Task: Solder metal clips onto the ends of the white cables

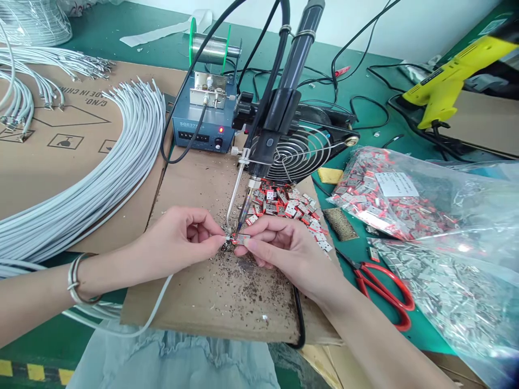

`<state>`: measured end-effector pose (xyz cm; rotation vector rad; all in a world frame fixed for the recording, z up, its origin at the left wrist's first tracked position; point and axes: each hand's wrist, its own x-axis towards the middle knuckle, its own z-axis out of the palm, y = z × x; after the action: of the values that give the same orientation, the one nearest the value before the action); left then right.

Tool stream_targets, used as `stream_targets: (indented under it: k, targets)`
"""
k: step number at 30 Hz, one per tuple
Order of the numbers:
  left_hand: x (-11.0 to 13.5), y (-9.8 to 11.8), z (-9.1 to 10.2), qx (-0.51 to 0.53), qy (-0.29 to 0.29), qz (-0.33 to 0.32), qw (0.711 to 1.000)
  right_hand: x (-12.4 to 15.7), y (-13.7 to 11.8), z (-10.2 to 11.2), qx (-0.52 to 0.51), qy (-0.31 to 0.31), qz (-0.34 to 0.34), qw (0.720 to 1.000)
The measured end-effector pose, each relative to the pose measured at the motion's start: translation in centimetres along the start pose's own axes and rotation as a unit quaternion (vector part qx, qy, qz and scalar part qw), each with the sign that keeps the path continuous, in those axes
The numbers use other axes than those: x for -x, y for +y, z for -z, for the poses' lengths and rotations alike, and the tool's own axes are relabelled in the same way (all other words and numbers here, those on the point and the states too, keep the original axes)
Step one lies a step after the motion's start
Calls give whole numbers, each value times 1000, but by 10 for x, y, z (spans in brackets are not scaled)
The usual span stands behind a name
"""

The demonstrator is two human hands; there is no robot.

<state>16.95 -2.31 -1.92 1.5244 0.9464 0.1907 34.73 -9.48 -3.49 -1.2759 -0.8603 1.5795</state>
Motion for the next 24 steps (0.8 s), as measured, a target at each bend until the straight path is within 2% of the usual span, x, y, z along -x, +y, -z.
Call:
stream_targets:
  k: [4,10,24]
  targets:
    - [0,1,1,-16,0,8,1000,0,-2,-3,17,22,-10,1000]
    - [-1,1,0,-20,-2,10,1000,0,-4,-4,17,23,-19,999]
    - [0,2,0,-17,3,2,1000,1,-1,1,19,-10,-14,1000]
